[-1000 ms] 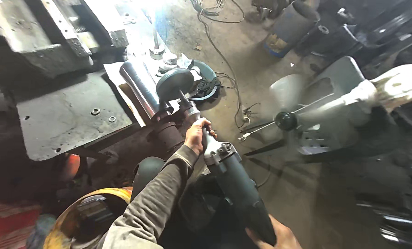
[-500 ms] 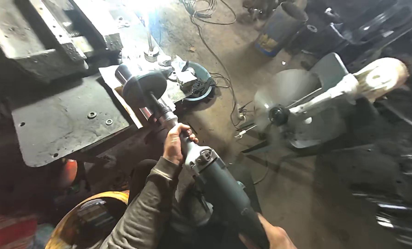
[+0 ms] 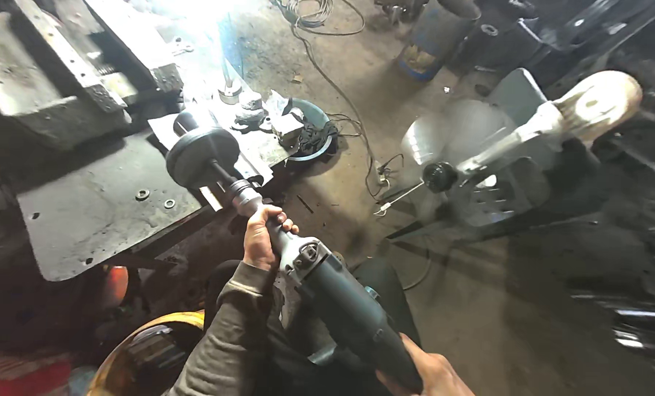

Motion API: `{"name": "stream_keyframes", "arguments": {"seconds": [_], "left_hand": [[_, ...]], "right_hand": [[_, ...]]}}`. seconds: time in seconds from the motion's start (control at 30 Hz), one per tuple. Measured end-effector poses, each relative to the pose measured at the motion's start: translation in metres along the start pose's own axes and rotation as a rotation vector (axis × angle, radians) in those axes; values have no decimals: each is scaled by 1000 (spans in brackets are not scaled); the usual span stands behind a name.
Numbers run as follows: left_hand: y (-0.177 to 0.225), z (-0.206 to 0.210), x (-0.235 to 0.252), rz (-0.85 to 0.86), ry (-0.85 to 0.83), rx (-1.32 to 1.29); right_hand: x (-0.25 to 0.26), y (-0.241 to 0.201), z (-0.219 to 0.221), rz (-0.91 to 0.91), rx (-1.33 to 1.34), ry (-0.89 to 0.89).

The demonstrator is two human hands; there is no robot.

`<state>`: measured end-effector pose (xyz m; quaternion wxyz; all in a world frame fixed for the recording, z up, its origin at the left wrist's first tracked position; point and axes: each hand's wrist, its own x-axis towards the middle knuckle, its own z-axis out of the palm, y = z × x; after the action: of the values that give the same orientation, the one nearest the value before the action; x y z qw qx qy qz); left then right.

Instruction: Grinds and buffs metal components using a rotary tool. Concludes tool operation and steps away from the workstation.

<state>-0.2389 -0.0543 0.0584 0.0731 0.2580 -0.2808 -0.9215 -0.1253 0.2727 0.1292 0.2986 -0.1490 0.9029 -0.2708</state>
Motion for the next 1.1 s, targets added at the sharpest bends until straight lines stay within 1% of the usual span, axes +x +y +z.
{"name": "stream_keyframes", "arguments": {"seconds": [0.27,0.43,0.63,0.8,1.1], "left_hand": [[-11,35,24,-109,-26,104],[-27,41,45,-143,-24,124],[-37,41,60,-184,8,144],[-34,38,54,-160,-24,125],[-3,26,26,-92,-51,60]], "right_hand": [[5,8,-10,31,78,64],[14,20,-9,42,150,98],[17,22,-6,48,192,112],[12,21,-5,45,157,120],[7,1,-1,2,56,94]]}}
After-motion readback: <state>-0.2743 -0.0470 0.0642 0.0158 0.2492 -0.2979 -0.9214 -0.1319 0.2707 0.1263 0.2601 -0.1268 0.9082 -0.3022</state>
